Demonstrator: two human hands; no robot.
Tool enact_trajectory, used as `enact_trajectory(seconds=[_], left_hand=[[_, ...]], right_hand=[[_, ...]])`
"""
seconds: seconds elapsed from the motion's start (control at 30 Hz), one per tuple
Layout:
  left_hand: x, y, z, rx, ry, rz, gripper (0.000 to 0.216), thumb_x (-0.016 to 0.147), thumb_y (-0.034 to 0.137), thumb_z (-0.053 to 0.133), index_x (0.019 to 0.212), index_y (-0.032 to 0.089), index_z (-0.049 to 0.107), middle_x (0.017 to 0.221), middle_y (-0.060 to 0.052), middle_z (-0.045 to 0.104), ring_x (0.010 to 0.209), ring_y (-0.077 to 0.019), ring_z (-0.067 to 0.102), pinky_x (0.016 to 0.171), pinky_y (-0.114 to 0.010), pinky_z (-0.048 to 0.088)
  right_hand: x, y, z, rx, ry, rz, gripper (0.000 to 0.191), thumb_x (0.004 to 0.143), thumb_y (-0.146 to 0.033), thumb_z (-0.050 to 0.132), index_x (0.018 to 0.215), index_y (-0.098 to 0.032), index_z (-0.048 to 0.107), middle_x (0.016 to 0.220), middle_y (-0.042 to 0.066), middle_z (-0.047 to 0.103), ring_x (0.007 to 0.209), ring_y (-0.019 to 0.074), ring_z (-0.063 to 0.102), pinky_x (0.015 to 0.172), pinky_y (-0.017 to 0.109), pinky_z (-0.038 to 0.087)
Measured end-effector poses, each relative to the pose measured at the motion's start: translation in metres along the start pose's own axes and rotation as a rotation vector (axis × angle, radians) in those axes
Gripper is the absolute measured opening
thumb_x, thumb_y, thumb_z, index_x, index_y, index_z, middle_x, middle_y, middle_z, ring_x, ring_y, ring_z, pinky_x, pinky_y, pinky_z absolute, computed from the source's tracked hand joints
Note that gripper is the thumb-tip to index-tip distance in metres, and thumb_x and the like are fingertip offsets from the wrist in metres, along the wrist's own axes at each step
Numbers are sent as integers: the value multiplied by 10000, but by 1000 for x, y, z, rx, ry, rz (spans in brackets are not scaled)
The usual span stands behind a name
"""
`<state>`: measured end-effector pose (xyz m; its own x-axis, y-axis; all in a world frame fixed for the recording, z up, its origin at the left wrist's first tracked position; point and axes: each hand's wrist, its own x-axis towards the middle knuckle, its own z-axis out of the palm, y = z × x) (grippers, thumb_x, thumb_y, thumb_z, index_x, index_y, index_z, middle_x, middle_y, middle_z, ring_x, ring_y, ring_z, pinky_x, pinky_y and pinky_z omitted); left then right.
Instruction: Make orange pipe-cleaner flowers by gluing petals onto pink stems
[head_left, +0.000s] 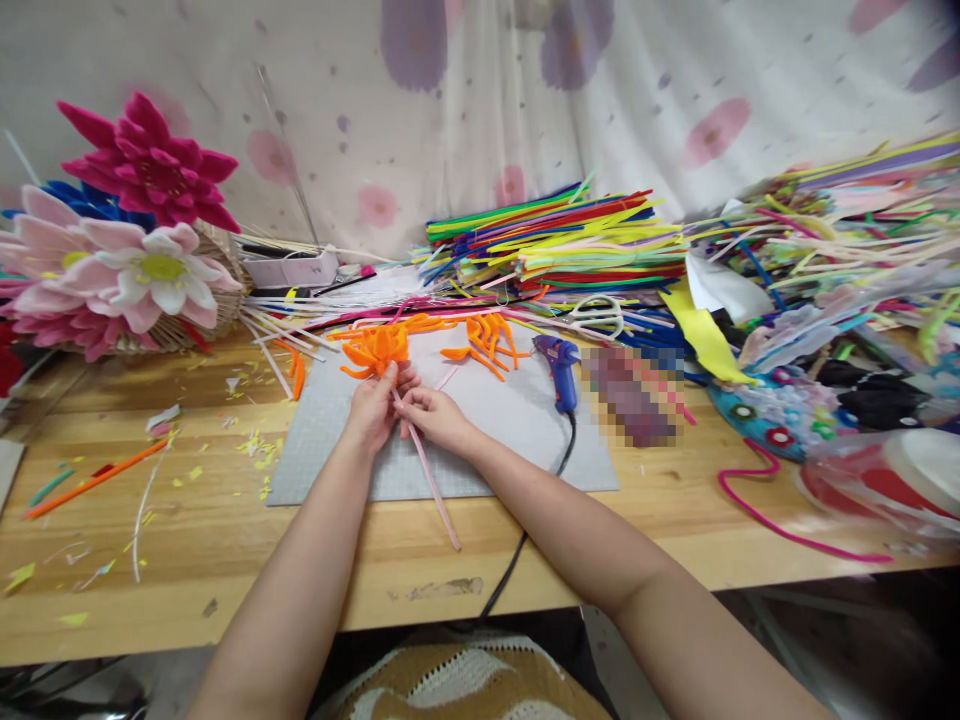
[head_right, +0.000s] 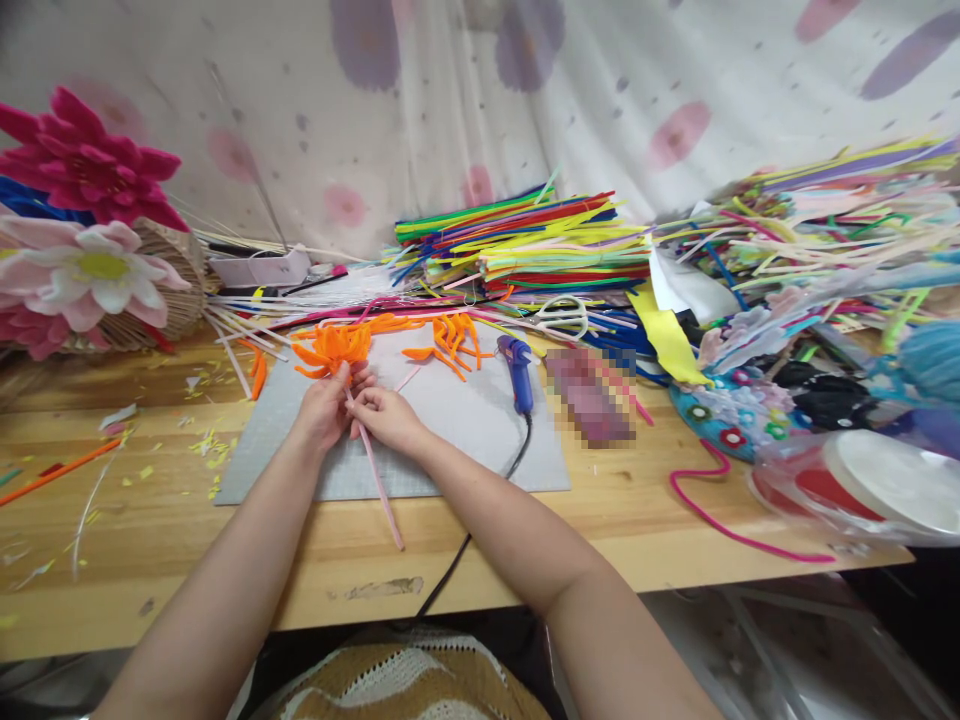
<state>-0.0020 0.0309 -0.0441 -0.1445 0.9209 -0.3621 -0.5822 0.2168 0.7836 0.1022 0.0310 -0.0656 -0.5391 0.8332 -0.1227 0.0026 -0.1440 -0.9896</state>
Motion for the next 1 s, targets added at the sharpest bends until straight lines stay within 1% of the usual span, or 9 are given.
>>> enact_trajectory(seconds=[0.2,0.33,0.4,0.47,0.53,0.6,0.7,0.87,1.0], left_hand=[[3,-6,-2,-15,9,56,136,774,237,605,807,107,623,630,-29,641,641,-125,649,720,-270,520],[0,-3,0,-41,24,33,117,806,217,563,789,111,611,619,-13,631,651,-113,647,740,-258,515],[-4,3,1,-82,-37,-18,182,852,248,491,818,118,614,669,-31,649,725,-125,656,773,-272,511],[-6,8,1,-150,-155,-72,308,901,305,373,879,124,621,784,-70,673,830,-145,653,817,-299,501],[-7,11,0,-183,-222,-84,368,918,309,308,919,125,626,878,-97,677,872,-151,646,836,-314,494],[-5,11,-2,-182,-199,-75,341,918,272,319,904,129,629,864,-84,677,822,-135,648,821,-306,500],[-1,7,-5,-187,-152,-48,276,904,248,375,865,129,622,744,-39,649,713,-107,635,787,-283,511],[1,6,-4,-305,-246,-55,187,879,238,452,937,144,602,631,29,541,578,-58,551,807,-265,499],[-1,7,-2,-340,-248,-84,255,909,263,377,840,142,590,575,40,472,541,-57,515,781,-258,495]], right_hand=[[0,-1,2,-36,-12,13,212,840,-216,471,634,-170,452,465,-62,554,357,42,424,397,164,321],[0,-3,1,-5,-20,26,204,837,-184,460,634,-163,467,457,-60,555,356,41,430,395,161,319],[-1,-6,-1,65,-10,46,204,838,-197,460,637,-161,465,453,-58,558,352,39,428,400,159,319],[-1,-8,-3,154,2,68,195,833,-242,481,657,-158,480,459,-55,564,357,38,435,412,160,331],[-1,-9,-5,227,4,79,196,815,-297,512,683,-152,507,469,-49,571,367,40,447,424,163,349],[-1,-9,-7,259,-7,78,202,795,-323,533,694,-148,524,467,-44,572,370,42,452,426,166,354],[-1,-8,-8,269,-32,69,193,789,-314,526,683,-153,513,459,-46,565,373,46,454,424,168,354],[-3,-9,-9,235,-90,69,230,804,-321,518,643,-163,474,470,-51,552,381,46,447,426,170,345],[-2,-8,-10,159,-112,53,217,825,-304,502,661,-161,488,477,-50,551,385,46,429,418,169,314]])
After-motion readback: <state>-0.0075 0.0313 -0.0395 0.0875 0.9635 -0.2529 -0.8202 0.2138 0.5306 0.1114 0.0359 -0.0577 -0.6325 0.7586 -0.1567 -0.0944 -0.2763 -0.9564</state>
